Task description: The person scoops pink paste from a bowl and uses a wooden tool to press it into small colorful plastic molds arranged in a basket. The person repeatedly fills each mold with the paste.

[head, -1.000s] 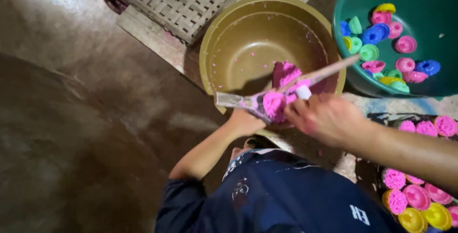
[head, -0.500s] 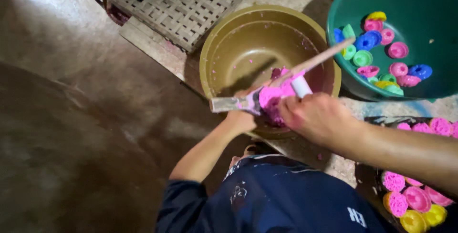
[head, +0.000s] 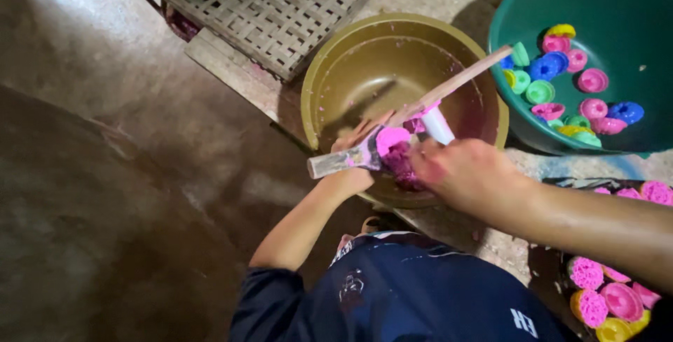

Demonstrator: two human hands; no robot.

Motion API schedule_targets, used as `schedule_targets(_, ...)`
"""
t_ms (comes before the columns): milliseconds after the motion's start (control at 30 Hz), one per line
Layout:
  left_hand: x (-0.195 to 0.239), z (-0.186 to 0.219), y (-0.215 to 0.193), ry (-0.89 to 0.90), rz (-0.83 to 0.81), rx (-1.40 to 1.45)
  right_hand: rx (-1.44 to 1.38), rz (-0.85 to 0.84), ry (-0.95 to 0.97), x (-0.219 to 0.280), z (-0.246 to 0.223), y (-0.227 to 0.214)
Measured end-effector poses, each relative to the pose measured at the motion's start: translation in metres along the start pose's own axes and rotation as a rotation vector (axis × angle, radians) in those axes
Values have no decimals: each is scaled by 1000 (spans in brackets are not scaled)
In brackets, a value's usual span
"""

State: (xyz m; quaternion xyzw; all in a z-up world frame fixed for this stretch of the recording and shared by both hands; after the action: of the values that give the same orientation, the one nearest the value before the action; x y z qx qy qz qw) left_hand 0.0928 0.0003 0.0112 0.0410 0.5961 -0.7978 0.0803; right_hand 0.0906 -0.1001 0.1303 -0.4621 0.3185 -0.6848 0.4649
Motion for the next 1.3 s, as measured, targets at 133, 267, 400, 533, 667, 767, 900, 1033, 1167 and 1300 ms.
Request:
schedule_targets(133, 15, -62, 33, -439, -192, 189, -301, -141, 181, 49, 54, -17)
schedule_targets(267, 14, -56, -12, -133, 179, 117, -183, -344, 300, 57, 80, -5)
schedule_targets(400, 15, -28, -34, 75, 300, 27, -316, -355, 229, 37, 73, 2)
schedule_targets(533, 9, -10, -27, 22, 264, 94, 63, -82, 78, -9, 15, -3)
schedule_targets(667, -1, -31, 1, -170, 24, 422, -34, 75, 10, -10, 9, 4)
schedule_targets(767, 5, -50, -2, -255, 69, 407, -293, -145, 121, 25, 45, 21)
schedule_targets(900, 6, -59, -45, -120, 477, 571, -629, 284, 271, 53, 81, 1)
schedule_targets(1033, 7, -46, -64, -147, 538, 250, -1139, 533, 202, -7, 43, 70)
schedule_targets(1167, -8, -55, -64, -279, 446, 291, -1415, 386, 238, -21, 10, 151)
schedule_targets(1300, -14, -50, -68, -229, 418, 102, -1348, 393, 125, -10, 34, 157)
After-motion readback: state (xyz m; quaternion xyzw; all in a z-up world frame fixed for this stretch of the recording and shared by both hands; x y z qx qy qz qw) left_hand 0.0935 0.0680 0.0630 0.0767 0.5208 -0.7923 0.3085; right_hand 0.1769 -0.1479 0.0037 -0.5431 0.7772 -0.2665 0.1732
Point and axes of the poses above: each hand's wrist, its own x-axis away from the middle knuckle, its own y-axis out of the palm, z = x × y, the point moved 9 cm from there along -x, towards the middle knuckle, and after that the axes turned 10 degrees about -z, right-handed, at the moved point
